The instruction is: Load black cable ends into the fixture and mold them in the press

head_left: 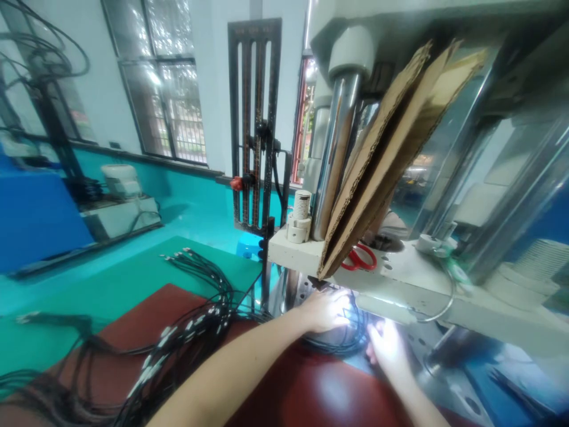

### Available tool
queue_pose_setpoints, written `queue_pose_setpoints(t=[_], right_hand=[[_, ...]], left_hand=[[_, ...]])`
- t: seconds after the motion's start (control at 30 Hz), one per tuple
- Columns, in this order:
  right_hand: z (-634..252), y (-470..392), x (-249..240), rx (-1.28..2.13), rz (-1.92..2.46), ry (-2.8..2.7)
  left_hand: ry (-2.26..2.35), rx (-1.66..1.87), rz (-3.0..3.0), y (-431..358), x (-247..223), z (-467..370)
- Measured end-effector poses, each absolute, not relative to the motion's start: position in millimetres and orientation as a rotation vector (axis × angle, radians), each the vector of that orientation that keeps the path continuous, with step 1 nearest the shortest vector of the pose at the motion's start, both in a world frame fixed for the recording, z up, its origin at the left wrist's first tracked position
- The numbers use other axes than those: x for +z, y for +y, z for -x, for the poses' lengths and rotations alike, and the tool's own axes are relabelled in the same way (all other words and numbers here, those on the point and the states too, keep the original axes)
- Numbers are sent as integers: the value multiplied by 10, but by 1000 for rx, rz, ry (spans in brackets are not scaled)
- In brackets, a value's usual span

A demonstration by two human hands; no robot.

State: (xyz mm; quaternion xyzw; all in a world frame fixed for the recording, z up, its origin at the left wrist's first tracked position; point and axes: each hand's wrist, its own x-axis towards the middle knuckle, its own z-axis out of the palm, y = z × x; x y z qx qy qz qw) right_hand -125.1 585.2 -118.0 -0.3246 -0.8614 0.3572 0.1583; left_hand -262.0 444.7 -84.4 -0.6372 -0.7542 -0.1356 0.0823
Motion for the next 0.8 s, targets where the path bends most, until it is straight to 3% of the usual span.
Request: queue_pose_setpoints(t=[0.27, 0.53, 0.8], right_hand=[[1083, 6211, -1014, 878, 893, -2424], [1027, 6124, -1164, 1131, 848, -2387], [1076, 6173, -1067, 1105, 867, -2427]], left_hand=[[-2168, -351, 1957, 4536, -881, 2708], [-2046, -513, 1994, 4666, -790, 2554], [-2053, -358, 2142, 4726, -810, 2627]])
